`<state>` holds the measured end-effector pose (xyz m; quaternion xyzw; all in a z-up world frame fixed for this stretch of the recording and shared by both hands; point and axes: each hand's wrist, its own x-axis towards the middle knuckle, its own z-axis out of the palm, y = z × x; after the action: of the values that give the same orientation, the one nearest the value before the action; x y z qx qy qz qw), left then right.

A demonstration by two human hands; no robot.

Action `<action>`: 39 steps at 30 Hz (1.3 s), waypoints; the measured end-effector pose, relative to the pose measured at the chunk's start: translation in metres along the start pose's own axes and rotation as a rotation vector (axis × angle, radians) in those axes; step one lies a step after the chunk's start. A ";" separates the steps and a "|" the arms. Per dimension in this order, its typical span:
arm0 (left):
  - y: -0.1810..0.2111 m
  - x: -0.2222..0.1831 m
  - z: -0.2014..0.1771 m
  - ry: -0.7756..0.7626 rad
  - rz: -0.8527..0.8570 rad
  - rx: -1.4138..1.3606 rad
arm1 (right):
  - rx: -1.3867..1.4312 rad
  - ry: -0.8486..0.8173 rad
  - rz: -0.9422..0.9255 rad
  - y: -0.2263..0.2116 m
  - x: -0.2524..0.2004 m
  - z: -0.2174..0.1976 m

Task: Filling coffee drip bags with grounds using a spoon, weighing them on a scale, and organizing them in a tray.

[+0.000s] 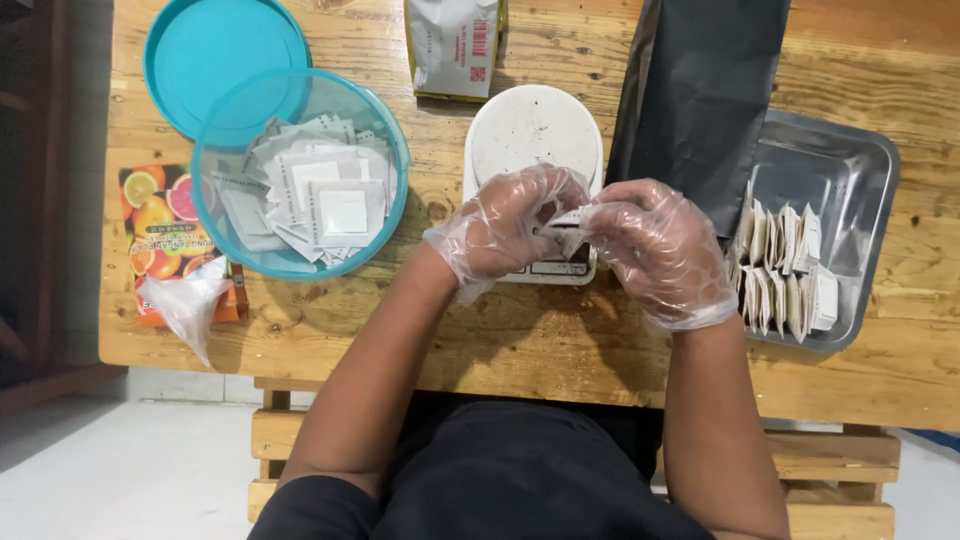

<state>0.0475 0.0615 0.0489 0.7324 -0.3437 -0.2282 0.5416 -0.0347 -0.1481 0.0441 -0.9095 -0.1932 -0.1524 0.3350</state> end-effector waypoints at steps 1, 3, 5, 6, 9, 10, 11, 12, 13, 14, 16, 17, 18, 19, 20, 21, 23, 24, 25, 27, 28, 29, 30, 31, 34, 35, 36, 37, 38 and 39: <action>0.001 0.000 -0.001 0.040 0.005 0.000 | -0.004 0.019 -0.009 0.001 0.002 0.001; -0.005 -0.002 -0.001 0.084 0.008 -0.001 | -0.006 0.035 -0.018 0.004 0.005 0.003; -0.019 -0.003 0.001 0.253 0.069 0.032 | -0.019 0.093 -0.041 0.006 0.009 0.006; -0.022 -0.006 0.002 0.255 0.066 0.033 | -0.016 0.092 -0.042 0.007 0.011 0.007; -0.029 -0.012 0.006 0.450 0.110 0.022 | -0.026 0.149 -0.062 0.008 0.017 0.012; -0.032 -0.012 0.009 0.547 0.236 0.032 | -0.050 0.171 -0.068 0.007 0.019 0.014; -0.034 -0.012 0.011 0.643 0.364 0.043 | -0.074 0.193 -0.074 0.006 0.021 0.016; -0.029 -0.010 0.013 0.645 0.361 0.043 | -0.072 0.190 -0.074 0.004 0.023 0.017; -0.024 -0.007 0.014 0.693 0.410 0.039 | -0.078 0.186 -0.073 0.001 0.025 0.018; -0.018 -0.004 0.015 0.742 0.459 0.035 | -0.084 0.182 -0.071 -0.001 0.026 0.019; -0.019 -0.005 0.013 0.770 0.454 0.063 | -0.105 0.186 -0.084 -0.001 0.029 0.024; -0.019 -0.005 0.012 0.796 0.448 0.091 | -0.125 0.191 -0.096 -0.001 0.030 0.027; -0.021 -0.005 0.011 0.797 0.447 0.091 | -0.124 0.190 -0.096 -0.001 0.031 0.029; -0.023 -0.005 0.010 0.793 0.434 0.091 | -0.137 0.193 -0.103 -0.001 0.033 0.030; -0.024 -0.004 0.010 0.790 0.421 0.092 | -0.149 0.195 -0.111 0.000 0.034 0.032; -0.022 -0.004 0.009 0.792 0.420 0.091 | -0.149 0.194 -0.112 0.001 0.034 0.033; -0.019 -0.004 0.008 0.812 0.390 0.098 | -0.167 0.193 -0.124 0.003 0.034 0.038; -0.017 -0.003 0.006 0.814 0.389 0.098 | -0.166 0.191 -0.125 0.005 0.035 0.040; -0.014 -0.003 0.004 0.814 0.383 0.121 | -0.165 0.204 -0.132 0.008 0.035 0.042; -0.016 -0.001 0.004 0.816 0.376 0.143 | -0.163 0.215 -0.138 0.011 0.035 0.044; -0.020 0.001 0.006 0.843 0.379 0.141 | -0.169 0.220 -0.136 0.011 0.035 0.044; -0.024 0.002 0.007 0.870 0.380 0.138 | -0.174 0.225 -0.133 0.011 0.035 0.045; -0.027 0.003 0.008 0.870 0.377 0.137 | -0.173 0.222 -0.132 0.010 0.035 0.045; -0.030 0.004 0.008 0.872 0.381 0.126 | -0.183 0.220 -0.129 0.009 0.036 0.045; -0.041 0.009 0.014 0.881 0.367 0.171 | -0.211 0.217 -0.127 0.009 0.037 0.044; -0.045 0.011 0.017 0.888 0.349 0.227 | -0.229 0.217 -0.128 0.009 0.037 0.044; -0.045 0.012 0.017 0.888 0.349 0.226 | -0.229 0.216 -0.128 0.008 0.038 0.043; -0.045 0.012 0.017 0.889 0.338 0.244 | -0.210 0.211 -0.126 0.007 0.038 0.042; -0.045 0.013 0.017 0.890 0.327 0.261 | -0.190 0.205 -0.124 0.006 0.039 0.040; -0.045 0.014 0.019 0.890 0.327 0.261 | -0.190 0.205 -0.124 0.005 0.041 0.040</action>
<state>0.0547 0.0466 0.0012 0.7569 -0.2150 0.2400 0.5685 0.0094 -0.1146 0.0290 -0.9031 -0.1986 -0.2826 0.2552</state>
